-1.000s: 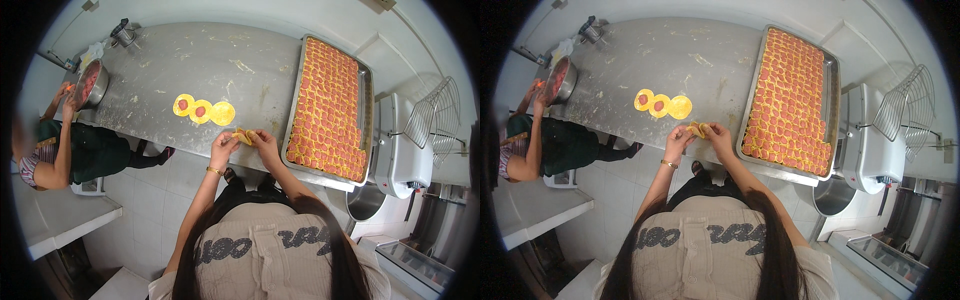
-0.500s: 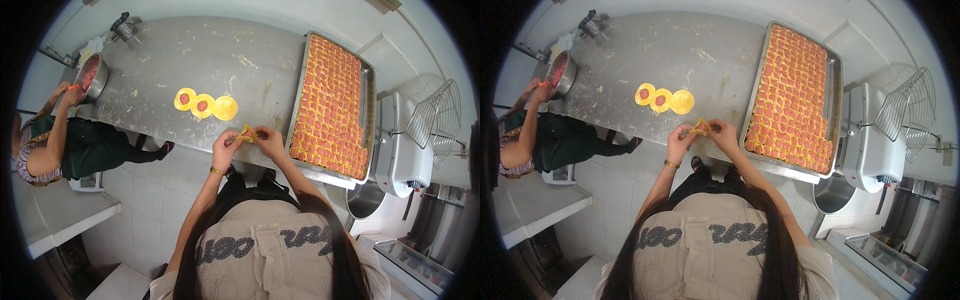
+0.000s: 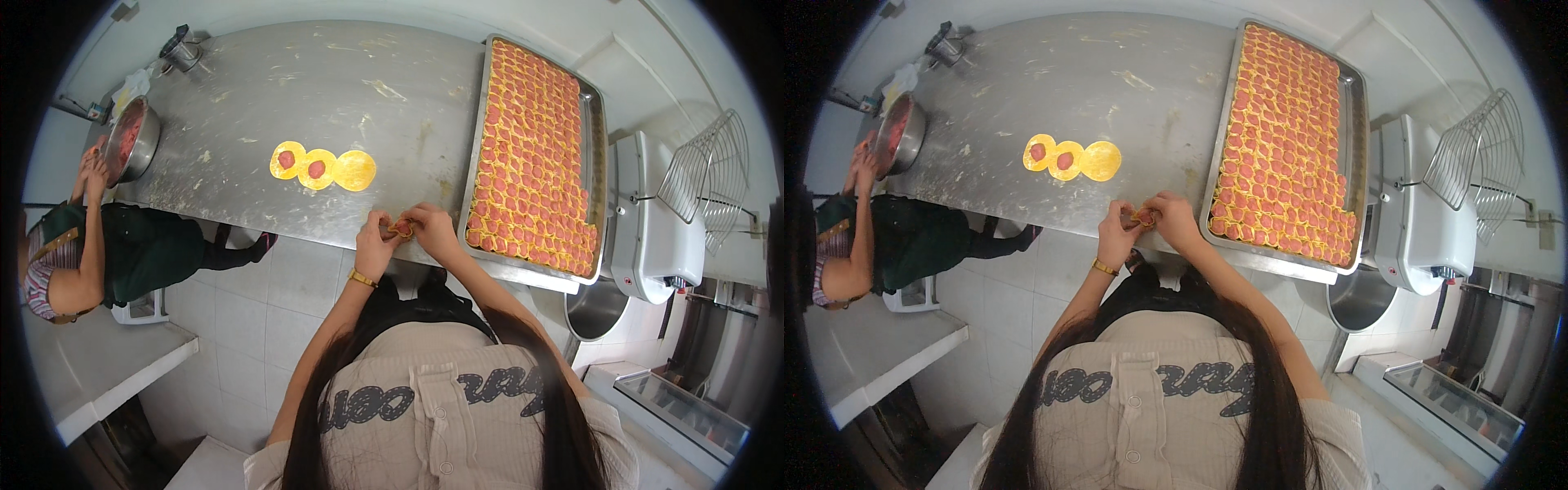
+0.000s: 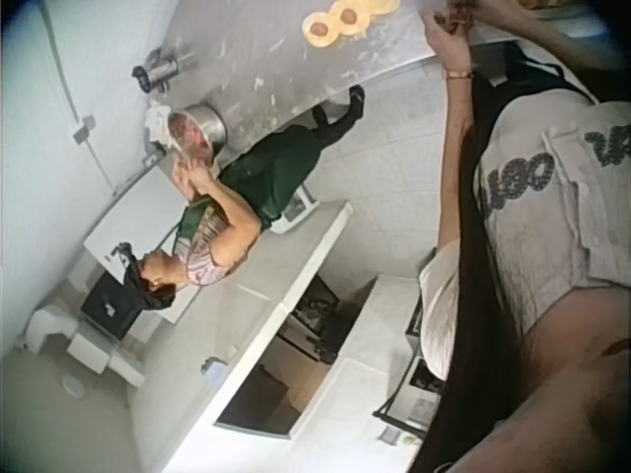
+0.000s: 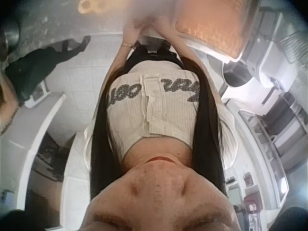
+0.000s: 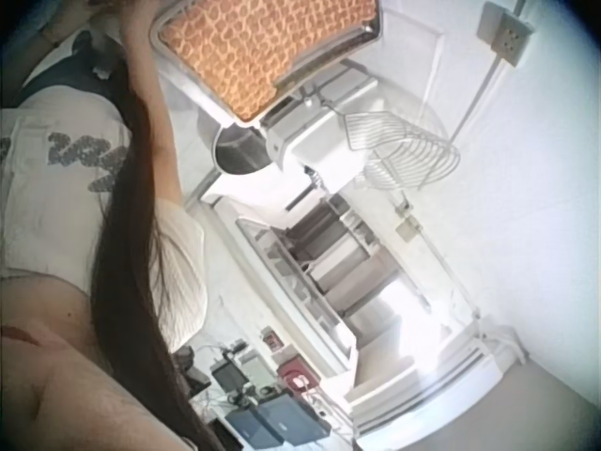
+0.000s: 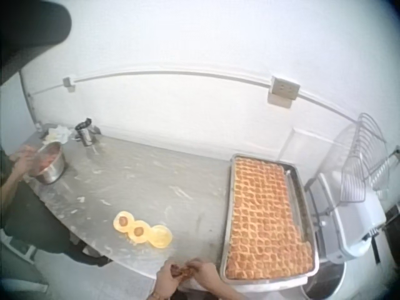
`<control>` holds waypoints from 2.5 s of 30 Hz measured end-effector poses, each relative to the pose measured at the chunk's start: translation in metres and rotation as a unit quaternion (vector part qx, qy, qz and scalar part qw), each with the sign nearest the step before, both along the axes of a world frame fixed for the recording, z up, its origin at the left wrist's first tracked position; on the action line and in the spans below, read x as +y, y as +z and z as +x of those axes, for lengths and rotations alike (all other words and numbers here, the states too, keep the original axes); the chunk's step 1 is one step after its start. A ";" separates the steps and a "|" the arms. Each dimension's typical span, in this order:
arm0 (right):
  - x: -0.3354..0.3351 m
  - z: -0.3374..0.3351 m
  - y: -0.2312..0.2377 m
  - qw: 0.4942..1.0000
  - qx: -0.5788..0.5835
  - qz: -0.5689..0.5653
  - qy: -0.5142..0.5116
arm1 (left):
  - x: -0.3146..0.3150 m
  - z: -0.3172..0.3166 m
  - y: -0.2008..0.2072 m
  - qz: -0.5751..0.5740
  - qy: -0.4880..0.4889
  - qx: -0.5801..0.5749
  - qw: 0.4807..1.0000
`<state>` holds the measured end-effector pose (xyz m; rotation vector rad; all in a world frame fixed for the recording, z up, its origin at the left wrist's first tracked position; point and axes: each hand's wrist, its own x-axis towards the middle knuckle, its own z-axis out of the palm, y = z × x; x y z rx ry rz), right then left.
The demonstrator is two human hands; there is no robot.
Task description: The person places a red filling onto yellow dough discs, folds them into half-moon shapes, and arranges them on a metal baking tray. Another person adds filling to dough discs in the background. The assembled pastries are placed in neat rows on the tray.
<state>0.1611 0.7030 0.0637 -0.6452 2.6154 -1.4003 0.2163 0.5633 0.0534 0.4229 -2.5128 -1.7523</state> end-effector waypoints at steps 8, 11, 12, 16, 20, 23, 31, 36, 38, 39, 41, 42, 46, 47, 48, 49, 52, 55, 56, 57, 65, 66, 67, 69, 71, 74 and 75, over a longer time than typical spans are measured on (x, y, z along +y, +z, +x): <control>0.014 0.005 0.006 0.999 -0.024 0.030 0.004 | -0.007 0.000 0.008 -0.050 -0.091 -0.015 0.994; 0.016 0.007 0.006 0.998 -0.050 0.046 0.010 | -0.005 -0.003 0.009 -0.014 -0.099 -0.017 0.995; 0.015 0.006 0.006 0.997 -0.063 0.053 0.007 | -0.005 -0.004 0.009 -0.036 -0.104 -0.012 0.994; 0.009 -0.002 0.004 0.997 -0.051 0.039 0.037 | -0.004 -0.011 0.011 -0.102 -0.129 -0.035 0.986; 0.011 0.001 0.006 0.998 0.002 0.056 -0.004 | -0.005 -0.010 0.010 -0.115 -0.122 0.013 0.986; 0.012 0.005 0.006 0.995 -0.019 0.101 -0.008 | -0.003 -0.008 0.010 -0.035 -0.108 0.023 0.993; 0.010 0.002 0.002 1.000 -0.001 0.014 0.008 | -0.004 -0.007 0.012 -0.050 -0.110 -0.002 0.993; 0.008 0.001 0.005 0.998 -0.052 0.034 -0.001 | -0.003 -0.009 0.010 -0.064 -0.115 0.015 0.991; 0.007 -0.001 0.007 0.997 -0.065 0.031 0.010 | -0.004 -0.010 0.009 -0.090 -0.124 0.016 0.988; 0.008 -0.001 0.007 0.997 -0.066 0.032 0.019 | -0.004 -0.010 0.009 -0.083 -0.127 0.009 0.988; 0.009 -0.001 0.007 0.997 -0.048 0.054 0.013 | -0.006 -0.010 0.009 -0.060 -0.131 -0.006 0.990; 0.010 -0.001 0.006 0.997 -0.028 0.073 -0.002 | -0.007 -0.010 0.009 -0.083 -0.134 0.001 0.988; 0.008 0.002 0.002 0.997 -0.042 0.068 -0.006 | -0.005 -0.012 0.010 -0.126 -0.142 -0.011 0.982; 0.009 0.001 0.001 0.997 -0.038 0.065 -0.004 | -0.004 -0.012 0.010 -0.125 -0.146 -0.020 0.981; 0.009 0.000 0.001 0.997 -0.045 0.064 0.004 | -0.005 -0.012 0.010 -0.126 -0.145 -0.018 0.981; 0.010 -0.001 0.002 0.997 -0.050 0.054 0.006 | -0.005 -0.012 0.010 -0.121 -0.145 -0.014 0.982; 0.011 -0.001 0.004 0.998 -0.007 0.068 0.003 | -0.007 -0.011 0.008 -0.102 -0.124 0.037 0.986; 0.010 0.002 0.007 0.996 -0.039 0.076 0.003 | -0.007 -0.011 0.005 -0.100 -0.127 0.042 0.986; 0.009 0.002 0.007 0.997 -0.031 0.071 0.004 | -0.007 -0.011 0.004 -0.103 -0.134 0.034 0.985; 0.007 0.002 0.007 0.998 -0.024 0.065 0.005 | -0.007 -0.011 0.003 -0.093 -0.133 0.034 0.986; 0.007 0.006 0.005 0.997 0.012 0.077 -0.012 | -0.007 -0.012 -0.004 -0.118 -0.125 0.051 0.984; 0.006 0.006 0.003 0.997 0.018 0.079 -0.009 | -0.006 -0.012 -0.005 -0.117 -0.125 0.046 0.984; 0.005 0.005 0.002 0.997 0.023 0.080 -0.006 | -0.006 -0.012 -0.006 -0.117 -0.125 0.039 0.984; 0.007 0.002 0.000 0.997 0.019 0.073 0.010 | -0.006 -0.013 -0.007 -0.128 -0.125 0.040 0.983; 0.008 0.002 -0.001 0.997 0.026 0.073 0.018 | -0.007 -0.014 -0.007 -0.150 -0.125 0.054 0.979; 0.009 0.005 0.000 0.996 0.032 0.079 0.016 | -0.006 -0.015 -0.006 -0.150 -0.129 0.053 0.979; 0.008 0.005 0.002 0.997 0.023 0.074 0.015 | -0.005 -0.016 -0.005 -0.143 -0.133 0.045 0.980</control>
